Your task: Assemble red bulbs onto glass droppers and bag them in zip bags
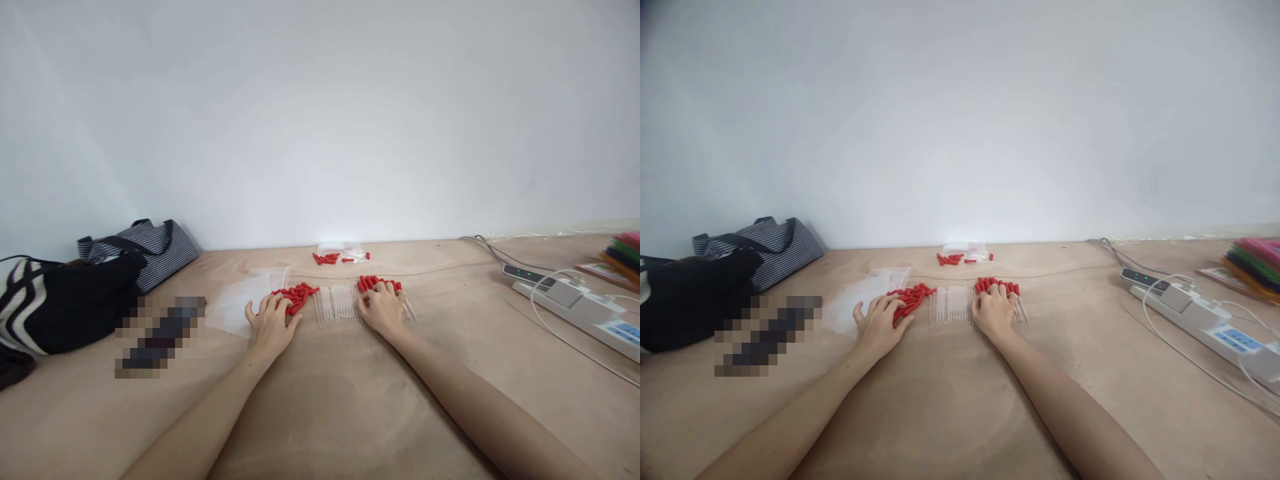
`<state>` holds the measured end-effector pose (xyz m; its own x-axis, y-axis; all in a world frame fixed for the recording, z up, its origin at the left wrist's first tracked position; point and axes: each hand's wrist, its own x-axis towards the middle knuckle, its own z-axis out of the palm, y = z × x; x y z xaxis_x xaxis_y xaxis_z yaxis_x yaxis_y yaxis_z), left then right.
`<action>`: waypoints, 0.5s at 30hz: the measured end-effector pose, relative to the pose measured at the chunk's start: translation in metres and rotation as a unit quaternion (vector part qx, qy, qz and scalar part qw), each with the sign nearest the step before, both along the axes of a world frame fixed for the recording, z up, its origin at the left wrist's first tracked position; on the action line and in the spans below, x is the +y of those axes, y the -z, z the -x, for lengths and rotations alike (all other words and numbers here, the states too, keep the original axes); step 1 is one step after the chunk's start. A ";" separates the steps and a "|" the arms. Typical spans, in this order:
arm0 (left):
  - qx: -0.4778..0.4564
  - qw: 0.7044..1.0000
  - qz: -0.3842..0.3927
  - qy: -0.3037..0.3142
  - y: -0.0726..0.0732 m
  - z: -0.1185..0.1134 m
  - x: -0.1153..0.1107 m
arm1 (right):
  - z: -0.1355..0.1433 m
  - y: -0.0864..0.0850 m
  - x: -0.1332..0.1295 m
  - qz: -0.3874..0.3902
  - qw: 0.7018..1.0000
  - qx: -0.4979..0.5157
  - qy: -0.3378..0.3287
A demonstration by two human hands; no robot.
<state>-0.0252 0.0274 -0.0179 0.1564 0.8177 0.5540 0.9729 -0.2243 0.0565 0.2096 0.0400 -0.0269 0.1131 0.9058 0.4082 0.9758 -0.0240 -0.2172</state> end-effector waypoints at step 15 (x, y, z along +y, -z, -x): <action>0.052 0.996 -0.041 0.053 0.003 -0.003 0.012 | 0.015 -0.019 0.014 0.120 0.991 -0.008 0.054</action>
